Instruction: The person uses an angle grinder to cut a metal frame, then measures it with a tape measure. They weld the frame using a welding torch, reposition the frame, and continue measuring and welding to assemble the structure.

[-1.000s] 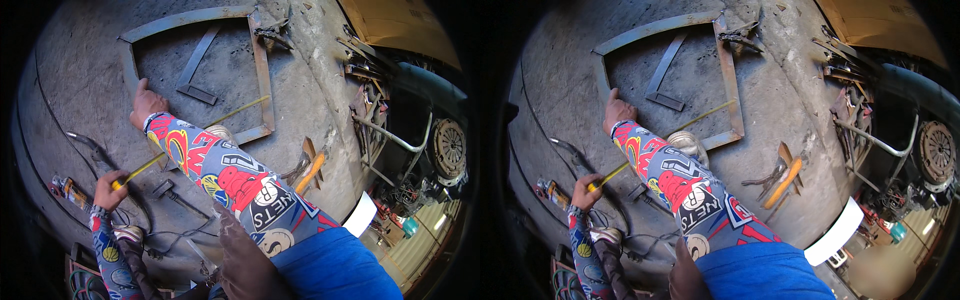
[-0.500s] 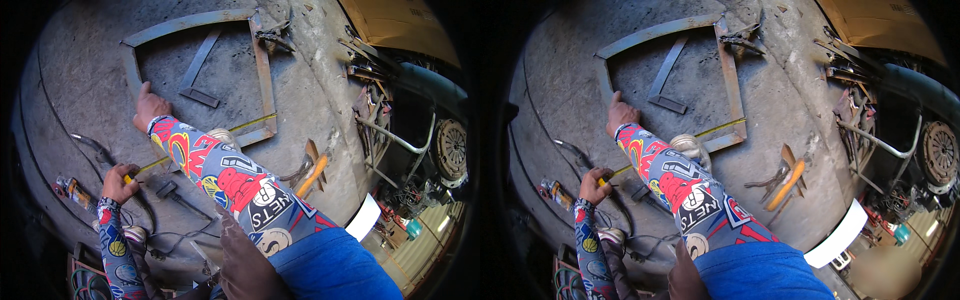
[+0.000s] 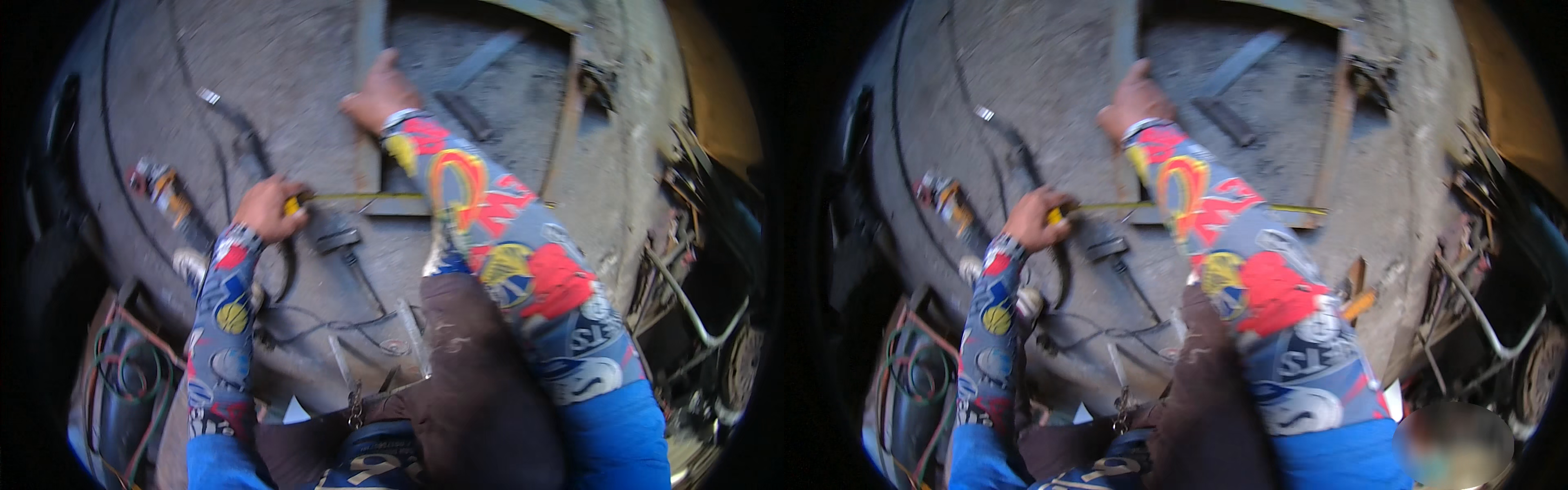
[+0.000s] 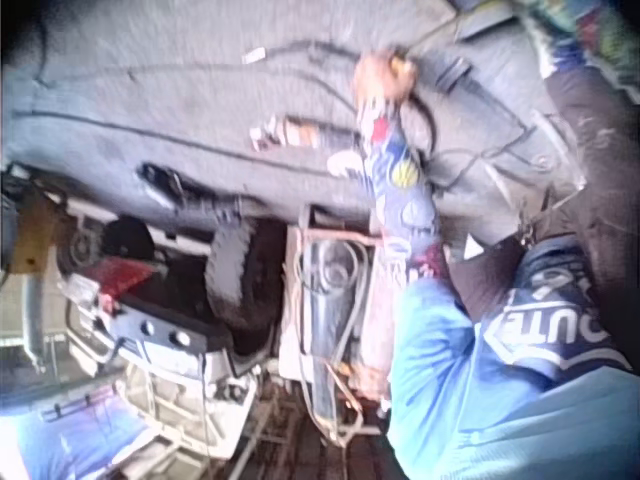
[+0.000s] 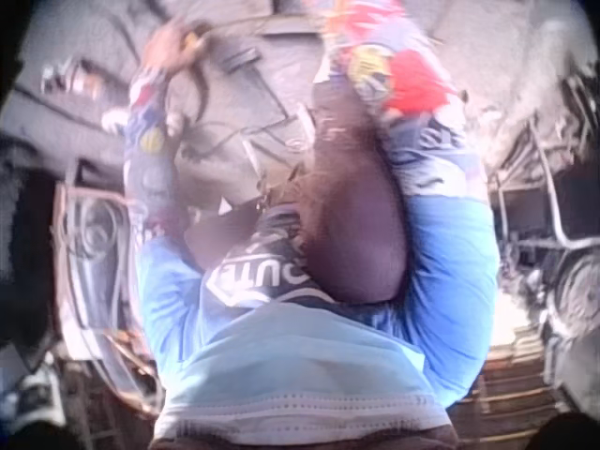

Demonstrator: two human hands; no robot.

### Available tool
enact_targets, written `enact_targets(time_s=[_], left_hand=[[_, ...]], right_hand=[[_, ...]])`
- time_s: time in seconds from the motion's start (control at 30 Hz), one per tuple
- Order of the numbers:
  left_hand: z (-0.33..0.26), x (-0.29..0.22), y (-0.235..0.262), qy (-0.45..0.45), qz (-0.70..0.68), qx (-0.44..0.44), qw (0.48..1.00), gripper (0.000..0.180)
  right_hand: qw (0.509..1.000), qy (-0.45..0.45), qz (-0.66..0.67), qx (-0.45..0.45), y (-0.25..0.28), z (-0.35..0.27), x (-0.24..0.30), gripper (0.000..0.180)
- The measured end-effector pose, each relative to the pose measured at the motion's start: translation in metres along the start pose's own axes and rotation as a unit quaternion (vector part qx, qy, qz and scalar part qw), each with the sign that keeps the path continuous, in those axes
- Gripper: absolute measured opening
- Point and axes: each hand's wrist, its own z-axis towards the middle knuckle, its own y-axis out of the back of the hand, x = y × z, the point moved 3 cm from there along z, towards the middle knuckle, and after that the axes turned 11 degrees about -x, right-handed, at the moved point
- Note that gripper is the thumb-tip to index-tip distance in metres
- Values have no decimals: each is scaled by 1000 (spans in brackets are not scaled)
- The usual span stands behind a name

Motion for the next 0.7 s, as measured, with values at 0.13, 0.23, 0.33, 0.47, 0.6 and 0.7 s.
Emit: enact_targets(time_s=[0.13, 0.23, 0.33, 0.47, 0.6, 0.7], left_hand=[[-1, 2, -2, 26, -13, -13, 1000, 47], [-1, -4, 2, 8, -12, -33, 999, 49], [1, -7, 3, 19, 3, -21, 1000, 48], [2, -6, 5, 35, 4, -9, 999, 52], [0, -6, 3, 25, 16, -23, 999, 49], [-1, -5, 1, 14, 20, -37, 999, 49]], right_hand=[[999, 10, -46, -15, 0, 3, 0, 93], [999, 19, -43, -27, 0, 2, 1, 91], [997, 31, -52, -41, -2, 1, 1, 92], [996, 42, -63, -38, -5, 4, -1, 93], [995, 68, -65, -35, -5, 7, -3, 92], [995, 63, -66, -42, -6, 7, -4, 92]])
